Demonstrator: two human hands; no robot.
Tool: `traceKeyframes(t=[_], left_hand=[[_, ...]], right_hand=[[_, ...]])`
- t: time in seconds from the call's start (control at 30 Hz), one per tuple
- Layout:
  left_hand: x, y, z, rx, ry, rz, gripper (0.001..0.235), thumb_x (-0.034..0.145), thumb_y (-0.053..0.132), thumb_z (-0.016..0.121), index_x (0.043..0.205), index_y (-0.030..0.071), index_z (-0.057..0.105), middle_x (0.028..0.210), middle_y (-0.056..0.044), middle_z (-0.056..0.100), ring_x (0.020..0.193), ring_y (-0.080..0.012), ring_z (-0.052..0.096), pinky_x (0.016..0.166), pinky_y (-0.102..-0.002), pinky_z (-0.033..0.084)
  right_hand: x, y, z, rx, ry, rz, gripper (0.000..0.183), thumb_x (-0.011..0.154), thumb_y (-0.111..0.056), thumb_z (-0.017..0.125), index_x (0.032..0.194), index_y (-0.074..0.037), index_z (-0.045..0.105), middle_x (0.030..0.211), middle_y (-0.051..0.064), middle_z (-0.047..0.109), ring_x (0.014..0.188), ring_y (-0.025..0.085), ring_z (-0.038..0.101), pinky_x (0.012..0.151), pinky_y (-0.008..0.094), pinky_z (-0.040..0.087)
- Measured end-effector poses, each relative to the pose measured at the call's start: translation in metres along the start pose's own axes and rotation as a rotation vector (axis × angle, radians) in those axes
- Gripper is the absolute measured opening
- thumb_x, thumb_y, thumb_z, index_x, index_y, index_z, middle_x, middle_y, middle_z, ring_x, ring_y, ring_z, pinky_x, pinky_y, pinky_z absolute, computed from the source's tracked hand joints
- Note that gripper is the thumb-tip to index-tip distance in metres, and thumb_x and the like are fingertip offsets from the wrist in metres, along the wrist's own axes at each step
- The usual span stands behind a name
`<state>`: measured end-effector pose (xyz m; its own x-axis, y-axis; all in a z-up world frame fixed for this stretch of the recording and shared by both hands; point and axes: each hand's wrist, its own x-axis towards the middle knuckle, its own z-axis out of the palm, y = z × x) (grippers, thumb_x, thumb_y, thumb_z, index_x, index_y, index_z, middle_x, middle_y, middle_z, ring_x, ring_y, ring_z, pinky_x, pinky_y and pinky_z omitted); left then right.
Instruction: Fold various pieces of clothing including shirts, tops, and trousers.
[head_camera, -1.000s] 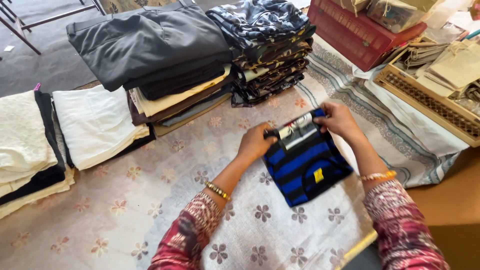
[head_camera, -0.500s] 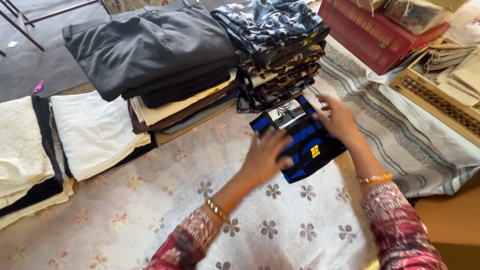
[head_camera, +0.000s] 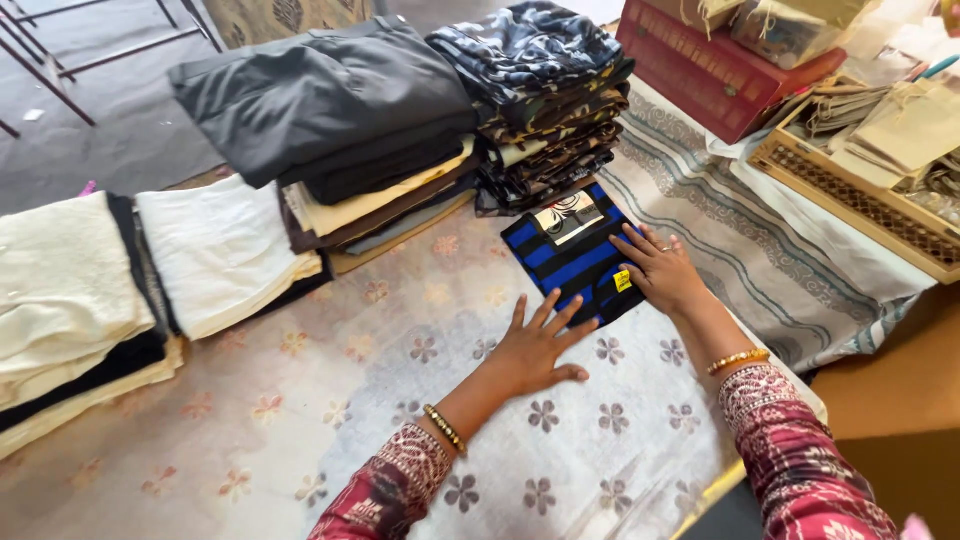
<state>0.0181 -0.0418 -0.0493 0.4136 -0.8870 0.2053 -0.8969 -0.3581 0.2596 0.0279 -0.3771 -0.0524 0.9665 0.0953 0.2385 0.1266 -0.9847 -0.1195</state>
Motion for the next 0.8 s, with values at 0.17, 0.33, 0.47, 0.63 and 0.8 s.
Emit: traceKeyframes(t=[0.17,0.33,0.47,0.63,0.8], left_hand=[[-0.098,0.031,-0.028,-0.131,-0.3,0.076,0.087,0.088,0.074,0.052,0.161,0.031,0.034,0.173,-0.006,0.014,0.16,-0.0362,0.001,0.119,-0.072,-0.001],[-0.23,0.048,-0.094,-0.223,-0.399,0.076,0.082,0.088,0.067,0.059,0.157,0.025,0.043,0.173,-0.008,0.019,0.16,-0.035,0.005,0.12,-0.068,0.002],[-0.33,0.022,-0.173,-0.421,-0.346,-0.362,0.078,0.086,0.049,0.071,0.15,0.013,0.048,0.155,-0.011,0.051,0.142,-0.0304,0.048,0.116,-0.04,0.04],[-0.487,0.038,-0.284,-0.004,0.208,-0.713,0.075,0.082,0.042,0.074,0.145,0.01,0.049,0.146,-0.017,0.056,0.134,-0.0335,0.052,0.109,-0.044,0.04],[-0.725,0.06,-0.318,-0.001,0.425,-0.83,0.074,0.083,0.037,0.072,0.146,0.008,0.049,0.145,-0.018,0.056,0.135,-0.032,0.053,0.109,-0.041,0.041]], right_hand=[[0.003,-0.017,-0.022,0.273,0.388,0.059,0.051,0.093,-0.016,0.066,0.144,-0.012,0.06,0.145,0.014,0.06,0.137,0.036,0.054,0.115,0.045,0.042],[0.008,-0.136,-0.051,0.449,0.509,0.014,0.047,0.096,-0.01,0.064,0.142,-0.006,0.062,0.138,0.015,0.066,0.132,0.035,0.058,0.115,0.043,0.043],[0.024,-0.229,-0.03,0.495,0.34,-0.125,0.037,0.094,-0.017,0.071,0.129,-0.006,0.066,0.143,0.014,0.065,0.133,0.033,0.058,0.113,0.041,0.043],[0.033,-0.36,0.029,0.586,-0.054,-0.278,0.057,0.091,-0.03,0.07,0.143,-0.012,0.054,0.151,0.014,0.052,0.143,0.034,0.043,0.118,0.045,0.034],[0.023,-0.456,0.046,0.127,-0.36,-0.47,0.066,0.096,-0.053,0.054,0.155,-0.027,0.038,0.167,0.012,0.016,0.155,0.029,0.009,0.118,0.06,0.002]])
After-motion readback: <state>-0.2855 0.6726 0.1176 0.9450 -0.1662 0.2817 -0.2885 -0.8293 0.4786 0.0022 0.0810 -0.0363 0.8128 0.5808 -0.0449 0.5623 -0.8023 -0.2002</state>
